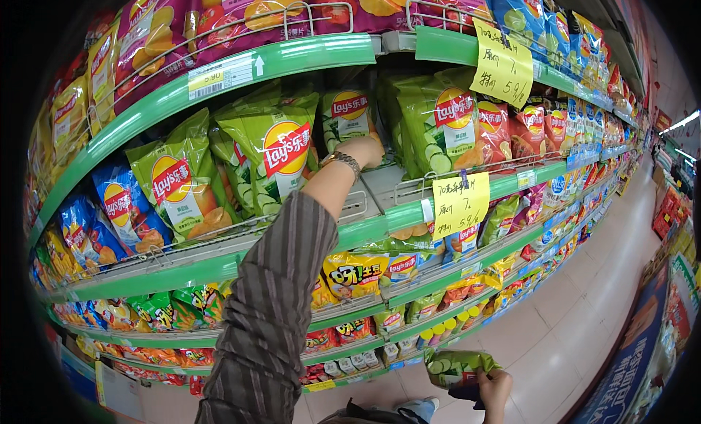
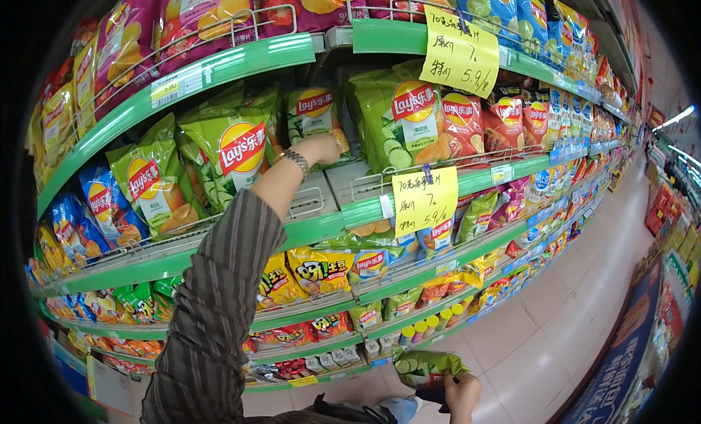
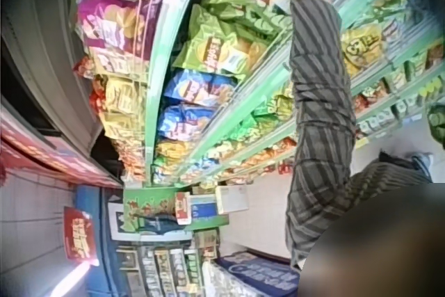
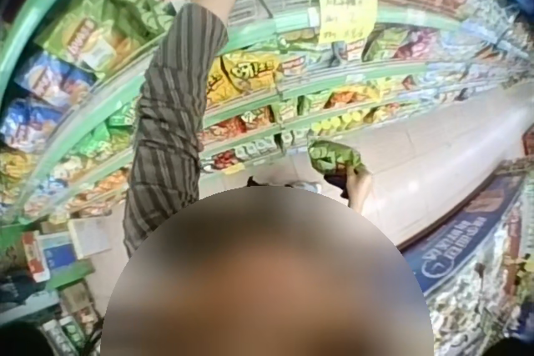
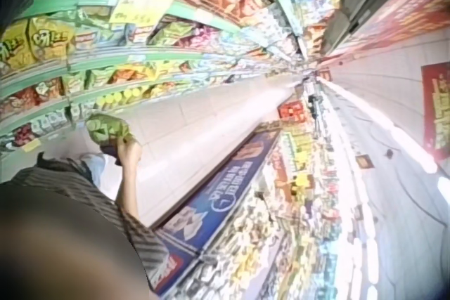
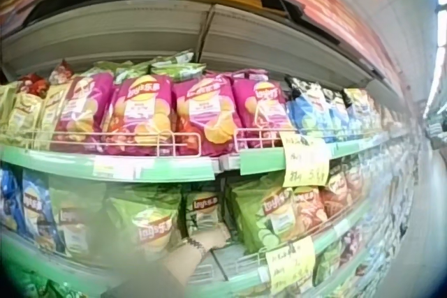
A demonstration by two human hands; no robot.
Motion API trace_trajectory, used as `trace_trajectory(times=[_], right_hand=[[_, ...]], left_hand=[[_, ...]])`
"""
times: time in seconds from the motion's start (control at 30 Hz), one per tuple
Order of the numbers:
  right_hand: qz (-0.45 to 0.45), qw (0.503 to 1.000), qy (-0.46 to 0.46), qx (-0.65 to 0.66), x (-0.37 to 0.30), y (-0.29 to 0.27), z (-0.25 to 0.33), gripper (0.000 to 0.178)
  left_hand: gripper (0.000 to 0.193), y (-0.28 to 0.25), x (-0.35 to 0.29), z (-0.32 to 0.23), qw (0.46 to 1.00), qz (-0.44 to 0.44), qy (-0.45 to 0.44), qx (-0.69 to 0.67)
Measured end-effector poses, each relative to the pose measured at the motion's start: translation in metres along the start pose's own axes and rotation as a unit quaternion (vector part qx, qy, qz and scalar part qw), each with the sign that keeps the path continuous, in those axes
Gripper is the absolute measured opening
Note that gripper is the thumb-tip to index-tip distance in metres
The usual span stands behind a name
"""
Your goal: The person wipes the front of snack bags on a supermarket shelf using a purple cloth. They repeatedly pick up individual bags, wipe the packaging, and place them back on the shelf.
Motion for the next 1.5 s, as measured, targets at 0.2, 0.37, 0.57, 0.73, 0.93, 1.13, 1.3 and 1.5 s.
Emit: trace_trajectory(times=[0.2, 0.37, 0.57, 0.73, 0.93, 1.13, 1.3, 1.5], right_hand=[[0.013, 0.997, 0.013, 0.072, -0.009, 0.005, 0.010, 0.023], [0.055, 0.997, -0.056, 0.016, -0.010, -0.010, 0.036, 0.025], [0.112, 0.960, -0.249, 0.061, -0.022, -0.009, 0.116, 0.024], [0.199, 0.920, -0.303, 0.151, -0.035, 0.006, 0.162, 0.023], [0.259, 0.890, -0.323, 0.191, -0.025, 0.057, 0.184, 0.025], [0.285, 0.891, -0.166, 0.312, -0.016, 0.060, 0.190, 0.032], [0.217, 0.916, -0.251, 0.227, -0.028, 0.082, 0.184, 0.025], [0.102, 0.933, -0.103, 0.330, -0.003, 0.071, 0.151, 0.022]], left_hand=[[0.038, 0.011, 0.033, 0.021, 1.000, 0.007, 0.005, 0.001], [0.026, -0.008, -0.049, -0.058, 0.966, -0.204, 0.148, -0.052], [0.086, 0.103, -0.293, -0.084, 0.842, -0.112, 0.492, -0.189], [0.102, 0.206, -0.315, -0.044, 0.915, 0.021, 0.261, -0.307], [0.083, 0.235, -0.327, -0.005, 0.927, -0.010, 0.058, -0.370], [0.032, 0.247, -0.333, 0.018, 0.913, -0.168, 0.044, -0.369], [0.011, 0.236, -0.333, 0.004, 0.884, -0.237, 0.116, -0.385], [0.071, 0.233, -0.332, 0.017, 0.876, -0.156, 0.115, -0.442]])
Point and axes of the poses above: each hand's wrist, its own x-axis towards the middle knuckle, its own y-axis out of the palm, z = x × y, the point moved 5 cm from there along x, towards the middle knuckle, and after that the axes turned 2 degrees about -z, right-handed, at the moved point
